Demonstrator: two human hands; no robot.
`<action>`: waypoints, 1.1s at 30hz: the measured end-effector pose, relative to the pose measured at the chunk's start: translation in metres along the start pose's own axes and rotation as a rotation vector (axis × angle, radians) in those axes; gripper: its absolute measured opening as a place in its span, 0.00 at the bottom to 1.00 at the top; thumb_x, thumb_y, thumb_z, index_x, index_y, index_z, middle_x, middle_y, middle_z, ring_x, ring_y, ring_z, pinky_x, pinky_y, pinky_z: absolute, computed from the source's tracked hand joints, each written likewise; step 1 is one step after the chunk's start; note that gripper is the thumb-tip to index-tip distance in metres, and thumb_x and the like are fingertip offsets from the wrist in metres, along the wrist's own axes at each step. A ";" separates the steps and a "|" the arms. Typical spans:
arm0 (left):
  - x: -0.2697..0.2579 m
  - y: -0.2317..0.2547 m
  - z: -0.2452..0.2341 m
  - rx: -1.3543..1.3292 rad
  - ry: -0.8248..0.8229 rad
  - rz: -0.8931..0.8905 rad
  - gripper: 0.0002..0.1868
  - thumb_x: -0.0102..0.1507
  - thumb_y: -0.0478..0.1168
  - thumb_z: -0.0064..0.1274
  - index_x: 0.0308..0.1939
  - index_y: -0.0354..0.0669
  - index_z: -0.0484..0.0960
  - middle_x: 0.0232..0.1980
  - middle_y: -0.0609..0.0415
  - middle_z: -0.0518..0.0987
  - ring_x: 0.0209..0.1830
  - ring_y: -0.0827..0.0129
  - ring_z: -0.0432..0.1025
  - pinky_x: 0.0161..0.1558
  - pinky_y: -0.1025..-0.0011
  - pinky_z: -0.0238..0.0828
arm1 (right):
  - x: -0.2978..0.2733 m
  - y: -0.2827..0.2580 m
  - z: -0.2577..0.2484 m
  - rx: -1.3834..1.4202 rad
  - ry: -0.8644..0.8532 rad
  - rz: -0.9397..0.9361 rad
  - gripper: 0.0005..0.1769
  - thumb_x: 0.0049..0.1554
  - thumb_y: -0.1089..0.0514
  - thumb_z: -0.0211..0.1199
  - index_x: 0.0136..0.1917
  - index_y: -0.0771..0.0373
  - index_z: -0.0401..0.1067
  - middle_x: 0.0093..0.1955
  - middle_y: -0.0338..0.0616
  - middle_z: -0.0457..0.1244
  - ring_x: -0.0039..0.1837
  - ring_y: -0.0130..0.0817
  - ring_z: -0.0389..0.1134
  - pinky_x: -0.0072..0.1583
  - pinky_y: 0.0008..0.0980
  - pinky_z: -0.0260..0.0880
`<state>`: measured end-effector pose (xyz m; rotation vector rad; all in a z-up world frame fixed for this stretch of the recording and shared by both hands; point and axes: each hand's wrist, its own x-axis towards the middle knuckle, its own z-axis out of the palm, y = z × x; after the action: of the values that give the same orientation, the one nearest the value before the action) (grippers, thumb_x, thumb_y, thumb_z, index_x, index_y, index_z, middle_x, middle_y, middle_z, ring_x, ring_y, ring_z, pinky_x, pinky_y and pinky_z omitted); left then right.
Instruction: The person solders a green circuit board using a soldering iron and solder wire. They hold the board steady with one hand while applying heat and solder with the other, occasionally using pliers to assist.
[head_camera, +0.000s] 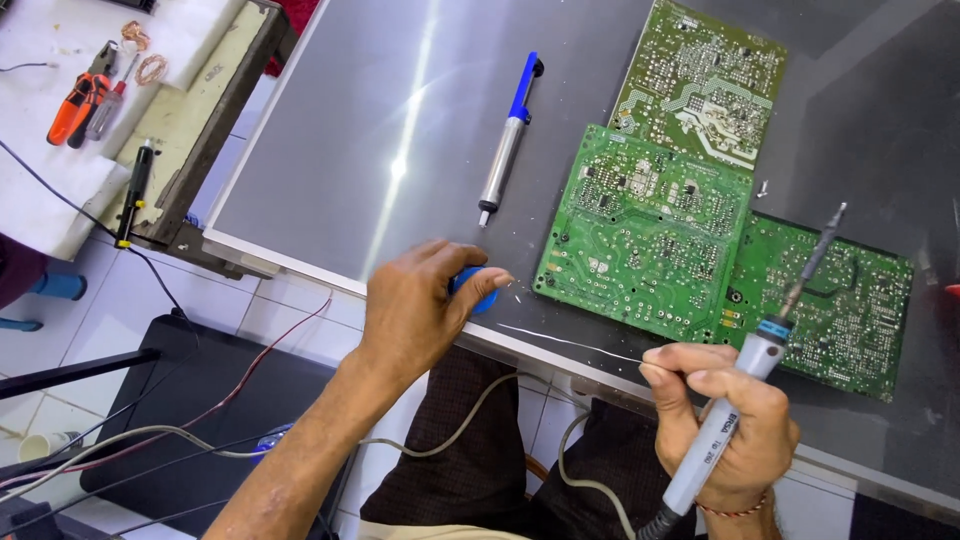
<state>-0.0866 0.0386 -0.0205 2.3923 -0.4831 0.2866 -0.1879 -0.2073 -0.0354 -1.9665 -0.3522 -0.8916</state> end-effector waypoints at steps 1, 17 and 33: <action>0.000 -0.003 0.001 0.041 0.073 0.084 0.19 0.63 0.57 0.50 0.36 0.45 0.83 0.35 0.58 0.81 0.24 0.68 0.72 0.22 0.69 0.67 | 0.001 0.001 0.000 -0.019 -0.020 -0.009 0.18 0.53 0.70 0.65 0.46 0.66 0.56 0.39 0.55 0.66 0.43 0.41 0.74 0.48 0.34 0.78; -0.029 0.067 0.028 -0.250 0.157 0.438 0.04 0.66 0.36 0.53 0.43 0.41 0.81 0.35 0.54 0.77 0.40 0.61 0.71 0.44 0.62 0.62 | 0.009 -0.009 0.008 0.088 0.000 0.054 0.19 0.52 0.74 0.65 0.47 0.65 0.56 0.37 0.54 0.64 0.42 0.42 0.74 0.48 0.32 0.78; -0.062 0.084 0.026 -0.928 -0.074 -0.352 0.18 0.58 0.46 0.60 0.48 0.41 0.84 0.28 0.63 0.73 0.27 0.81 0.65 0.32 0.80 0.68 | 0.001 -0.019 0.028 0.229 0.132 0.075 0.21 0.52 0.72 0.65 0.52 0.61 0.57 0.38 0.54 0.63 0.42 0.38 0.73 0.40 0.23 0.77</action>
<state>-0.1753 -0.0217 -0.0121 1.5321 -0.1521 -0.1668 -0.1854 -0.1740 -0.0317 -1.6910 -0.2892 -0.8871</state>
